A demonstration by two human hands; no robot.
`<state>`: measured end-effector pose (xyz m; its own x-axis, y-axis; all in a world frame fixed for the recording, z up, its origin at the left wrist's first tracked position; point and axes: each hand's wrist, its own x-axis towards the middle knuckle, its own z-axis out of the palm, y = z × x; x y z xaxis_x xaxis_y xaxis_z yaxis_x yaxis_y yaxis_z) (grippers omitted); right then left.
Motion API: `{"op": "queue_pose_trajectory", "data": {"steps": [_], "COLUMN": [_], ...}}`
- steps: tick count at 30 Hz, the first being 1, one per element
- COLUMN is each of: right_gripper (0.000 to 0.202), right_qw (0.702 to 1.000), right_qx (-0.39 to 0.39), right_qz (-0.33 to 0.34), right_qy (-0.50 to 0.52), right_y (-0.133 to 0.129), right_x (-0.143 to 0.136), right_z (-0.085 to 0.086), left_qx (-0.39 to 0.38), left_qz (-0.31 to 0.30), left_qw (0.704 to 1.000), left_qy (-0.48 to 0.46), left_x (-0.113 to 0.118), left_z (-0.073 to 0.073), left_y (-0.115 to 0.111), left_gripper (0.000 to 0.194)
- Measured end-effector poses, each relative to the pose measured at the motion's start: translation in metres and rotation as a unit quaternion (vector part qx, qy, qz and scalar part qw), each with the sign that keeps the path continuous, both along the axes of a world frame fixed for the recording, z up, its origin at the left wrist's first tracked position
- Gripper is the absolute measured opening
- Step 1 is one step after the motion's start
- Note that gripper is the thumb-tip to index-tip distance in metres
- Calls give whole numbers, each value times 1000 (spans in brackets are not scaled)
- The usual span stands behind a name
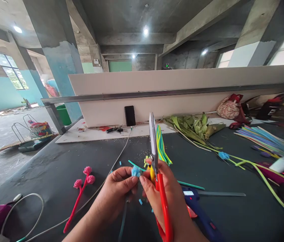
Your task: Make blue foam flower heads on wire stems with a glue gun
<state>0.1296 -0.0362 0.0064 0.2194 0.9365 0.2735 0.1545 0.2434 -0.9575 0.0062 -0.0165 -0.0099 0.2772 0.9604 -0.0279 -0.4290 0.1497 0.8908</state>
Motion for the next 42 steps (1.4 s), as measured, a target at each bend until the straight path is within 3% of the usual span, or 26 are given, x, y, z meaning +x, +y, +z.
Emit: {"op": "queue_pose_trajectory", "data": {"steps": [6, 15, 20, 28, 35, 42], "right_gripper": [24, 27, 30, 31, 37, 35], "right_qw": [1000, 1000, 1000, 999, 1000, 999], "right_qx": [-7, 11, 23, 28, -25, -45], "right_qz": [6, -26, 11, -13, 8, 14], "right_qy": [0, 1, -3, 7, 14, 19], "right_y": [-3, 1, 4, 4, 7, -5], "right_x": [8, 5, 11, 10, 14, 23], "right_z": [6, -2, 4, 10, 5, -12], "left_qx": [-12, -13, 2, -7, 20, -11], "left_qz": [-2, -8, -26, -27, -33, 18], "left_qw": [1000, 1000, 1000, 999, 999, 1000], "left_qy": [-2, 20, 9, -25, -2, -14], "left_x": [-1, 0, 1, 1, 1, -9], "left_z": [-1, 2, 6, 10, 10, 7], "left_y": [3, -1, -1, -3, -3, 7], "left_gripper": [21, 25, 22, 26, 27, 26]}}
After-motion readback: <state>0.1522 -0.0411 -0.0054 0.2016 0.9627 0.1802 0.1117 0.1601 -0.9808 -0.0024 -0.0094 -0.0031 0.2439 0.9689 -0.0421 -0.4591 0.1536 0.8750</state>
